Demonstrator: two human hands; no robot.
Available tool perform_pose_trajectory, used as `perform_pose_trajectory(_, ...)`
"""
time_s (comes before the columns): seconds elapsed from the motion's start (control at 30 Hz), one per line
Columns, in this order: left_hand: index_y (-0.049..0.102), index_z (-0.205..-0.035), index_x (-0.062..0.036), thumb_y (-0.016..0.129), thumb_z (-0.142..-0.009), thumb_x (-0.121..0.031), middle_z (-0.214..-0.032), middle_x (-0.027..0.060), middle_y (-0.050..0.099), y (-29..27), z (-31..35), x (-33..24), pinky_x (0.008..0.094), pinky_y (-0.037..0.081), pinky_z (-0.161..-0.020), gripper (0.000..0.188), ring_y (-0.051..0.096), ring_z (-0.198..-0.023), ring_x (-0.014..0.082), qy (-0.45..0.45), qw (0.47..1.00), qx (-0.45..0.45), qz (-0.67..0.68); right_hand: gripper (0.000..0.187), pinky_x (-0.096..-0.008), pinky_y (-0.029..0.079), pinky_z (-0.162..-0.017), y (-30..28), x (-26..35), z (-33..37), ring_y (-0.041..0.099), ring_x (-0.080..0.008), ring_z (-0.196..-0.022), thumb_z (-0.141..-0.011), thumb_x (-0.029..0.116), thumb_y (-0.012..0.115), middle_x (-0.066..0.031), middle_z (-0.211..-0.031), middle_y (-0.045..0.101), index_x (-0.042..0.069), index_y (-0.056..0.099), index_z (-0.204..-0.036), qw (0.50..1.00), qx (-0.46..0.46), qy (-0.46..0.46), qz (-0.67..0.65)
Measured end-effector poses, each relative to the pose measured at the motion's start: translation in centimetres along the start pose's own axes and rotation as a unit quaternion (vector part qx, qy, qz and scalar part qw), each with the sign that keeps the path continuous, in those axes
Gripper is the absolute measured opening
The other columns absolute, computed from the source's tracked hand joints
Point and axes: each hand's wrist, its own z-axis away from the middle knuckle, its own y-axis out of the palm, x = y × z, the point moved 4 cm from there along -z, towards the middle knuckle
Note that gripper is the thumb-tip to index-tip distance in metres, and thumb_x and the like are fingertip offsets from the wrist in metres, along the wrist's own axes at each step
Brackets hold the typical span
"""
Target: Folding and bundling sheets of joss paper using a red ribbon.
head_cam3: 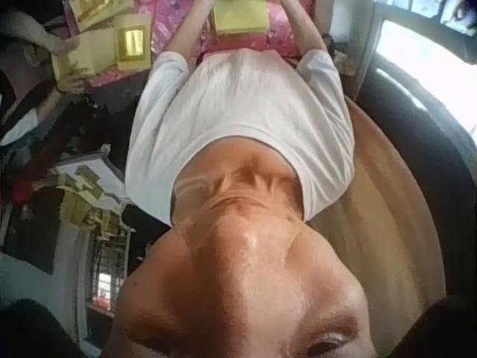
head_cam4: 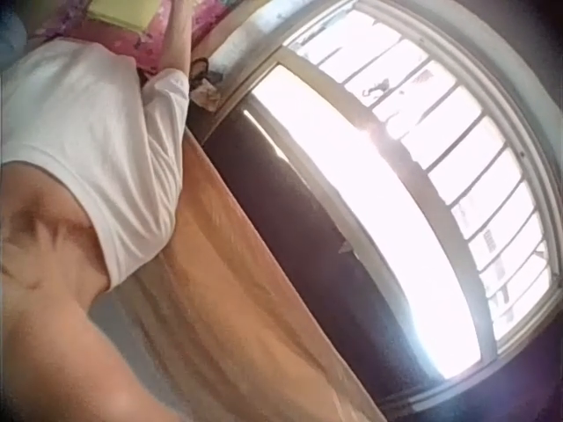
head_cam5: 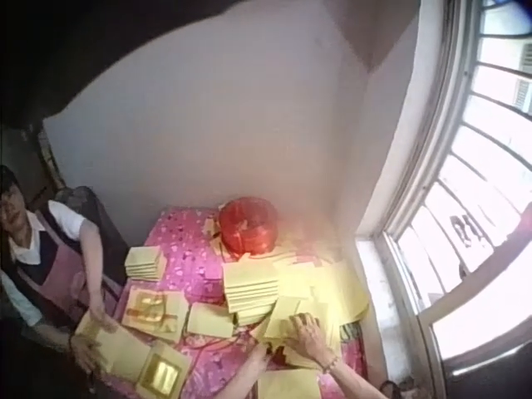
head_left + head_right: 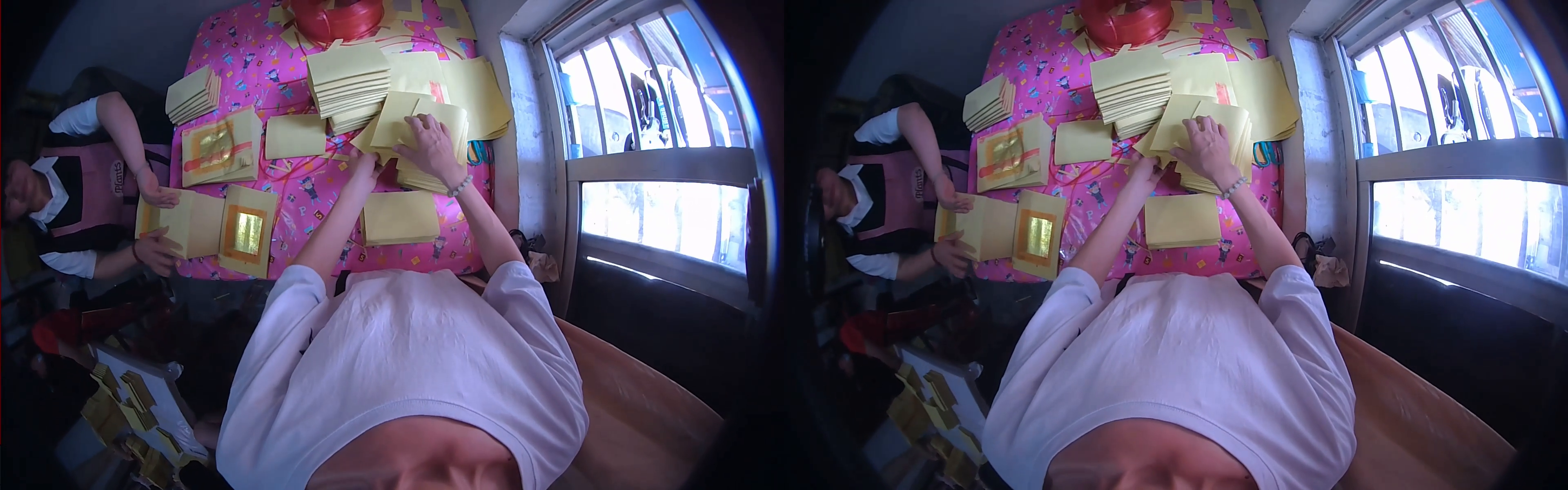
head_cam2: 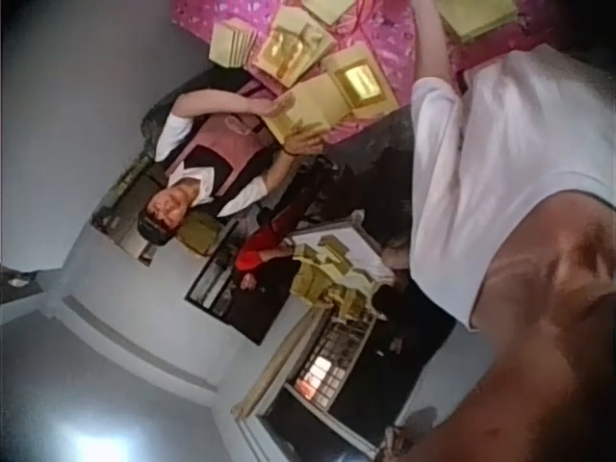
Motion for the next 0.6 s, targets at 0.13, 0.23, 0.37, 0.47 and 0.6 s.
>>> perform_pose_trajectory(0.13,0.041,-0.115,-0.0088,0.052,-0.075,0.006,-0.097,0.0087,0.058,1.5,3.0,-1.8,0.0304,0.053,-0.059,0.044,0.061,-0.079,0.0195,0.050,0.989,-0.003,-0.141,0.065,-0.0413,0.035,-0.093,-0.8,-0.2,0.9,0.047,-0.0316,-0.107,-0.072,0.043,0.069,-0.0164,-0.110,0.051,0.003,0.048,-0.118,0.998,-0.027,-0.003,-0.054)
perform_pose_trajectory(0.23,0.041,-0.116,-0.0078,0.055,-0.075,0.004,-0.094,0.0083,0.059,3.1,4.7,-2.3,0.0282,0.052,-0.056,0.045,0.062,-0.073,0.0179,0.100,0.969,0.046,-0.222,0.067,-0.0424,0.037,-0.092,-1.7,-0.1,1.4,0.046,-0.0344,-0.107,-0.074,0.042,0.068,-0.0202,-0.112,0.049,-0.002,0.046,-0.119,0.985,-0.094,-0.005,-0.147)
perform_pose_trajectory(0.37,0.050,-0.110,-0.0034,0.058,-0.074,0.002,-0.087,0.0082,0.062,5.3,6.7,-2.1,0.0267,0.050,-0.054,0.037,0.062,-0.070,0.0155,0.165,0.928,0.111,-0.315,0.064,-0.0419,0.037,-0.093,-3.0,-0.6,2.2,0.046,-0.0348,-0.109,-0.075,0.040,0.068,-0.0211,-0.114,0.047,-0.003,0.047,-0.118,0.973,-0.110,0.023,-0.201)
perform_pose_trajectory(0.47,0.058,-0.099,-0.0017,0.062,-0.074,0.000,-0.078,0.0072,0.064,5.2,6.6,-1.5,0.0257,0.049,-0.054,0.025,0.062,-0.063,0.0144,0.174,0.911,0.130,-0.350,0.059,-0.0423,0.033,-0.095,-4.3,0.1,2.7,0.045,-0.0323,-0.111,-0.076,0.040,0.067,-0.0193,-0.115,0.048,0.001,0.049,-0.117,0.988,-0.111,0.015,-0.105)
perform_pose_trajectory(0.6,0.059,-0.096,-0.0002,0.065,-0.078,-0.007,-0.075,0.0066,0.065,6.4,7.8,-0.3,0.0224,0.049,-0.049,0.020,0.062,-0.060,0.0119,0.097,0.903,0.238,-0.344,0.052,-0.0437,0.030,-0.095,-2.6,-2.9,3.8,0.045,-0.0270,-0.114,-0.078,0.041,0.064,-0.0154,-0.117,0.050,0.007,0.052,-0.116,0.993,-0.091,0.068,0.023)
